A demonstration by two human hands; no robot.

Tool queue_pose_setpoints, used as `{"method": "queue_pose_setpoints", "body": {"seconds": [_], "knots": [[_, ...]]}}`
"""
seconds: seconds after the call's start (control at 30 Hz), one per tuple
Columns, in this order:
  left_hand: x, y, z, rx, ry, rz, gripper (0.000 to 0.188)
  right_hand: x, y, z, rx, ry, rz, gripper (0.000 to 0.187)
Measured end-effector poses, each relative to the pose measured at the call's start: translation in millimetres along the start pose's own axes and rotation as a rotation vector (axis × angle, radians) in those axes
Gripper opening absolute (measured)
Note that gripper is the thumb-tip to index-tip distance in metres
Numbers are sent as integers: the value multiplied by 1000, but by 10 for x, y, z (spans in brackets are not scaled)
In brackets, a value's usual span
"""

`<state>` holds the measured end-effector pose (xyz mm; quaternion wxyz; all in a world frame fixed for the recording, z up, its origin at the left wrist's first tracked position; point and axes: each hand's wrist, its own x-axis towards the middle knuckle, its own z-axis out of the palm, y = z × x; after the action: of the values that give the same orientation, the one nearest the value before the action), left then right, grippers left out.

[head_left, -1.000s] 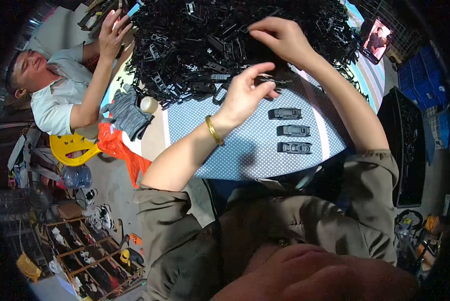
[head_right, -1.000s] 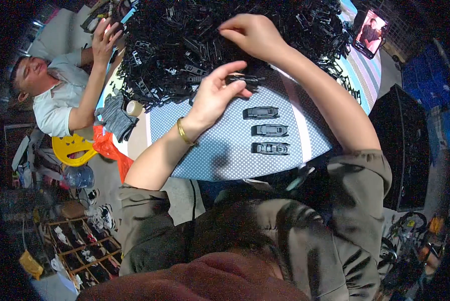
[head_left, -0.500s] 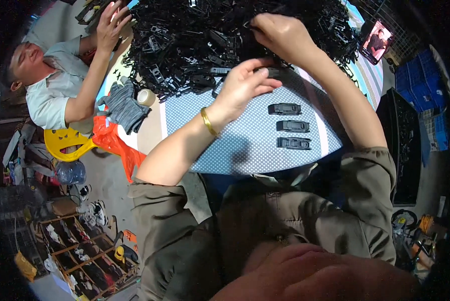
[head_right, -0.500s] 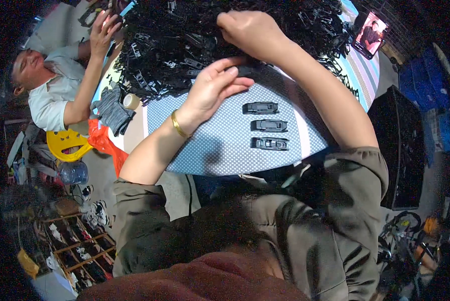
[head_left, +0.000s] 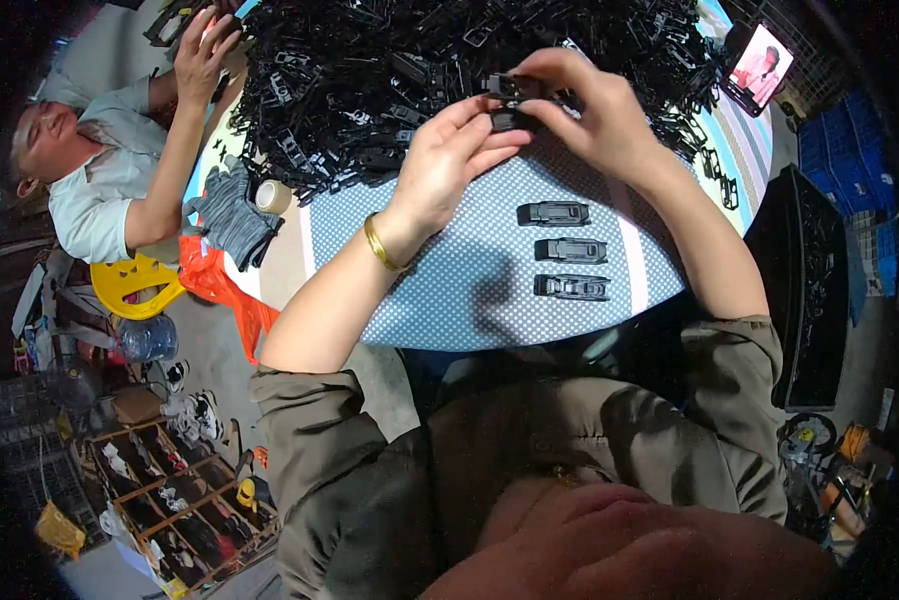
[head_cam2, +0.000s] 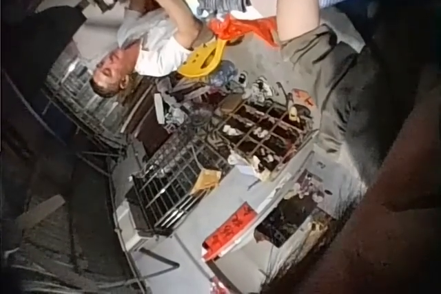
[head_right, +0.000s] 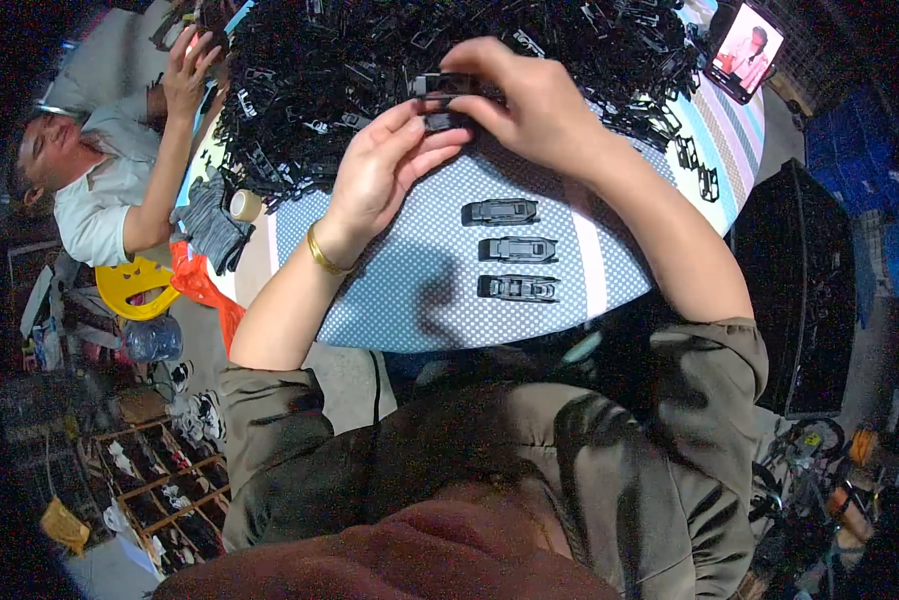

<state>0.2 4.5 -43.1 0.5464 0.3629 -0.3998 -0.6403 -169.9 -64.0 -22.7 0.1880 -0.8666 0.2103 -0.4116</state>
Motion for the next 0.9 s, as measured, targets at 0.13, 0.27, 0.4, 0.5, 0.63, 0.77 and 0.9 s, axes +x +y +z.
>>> {"method": "queue_pose_setpoints", "body": {"seconds": [0.13,0.27,0.4,0.5,0.63,0.77,0.9], "knots": [[1,34,-18,-44,35,15,34,-5,44,-126,-61,-97,-86,28],[-7,-4,-20,16,50,21,35,-5,34,-104,-142,-127,-249,32],[-10,-33,-12,151,80,51,35,-36,-15,-88,-176,-113,-297,33],[-3,-54,-31,251,107,82,36,-56,-56,-44,-266,-78,-369,33],[-28,-30,35,151,135,146,36,-46,-46,23,-129,-12,-158,35],[-78,57,63,174,73,169,40,-10,19,-12,422,-320,546,32],[-97,111,82,191,24,196,41,11,-15,-66,440,-328,544,27]]}}
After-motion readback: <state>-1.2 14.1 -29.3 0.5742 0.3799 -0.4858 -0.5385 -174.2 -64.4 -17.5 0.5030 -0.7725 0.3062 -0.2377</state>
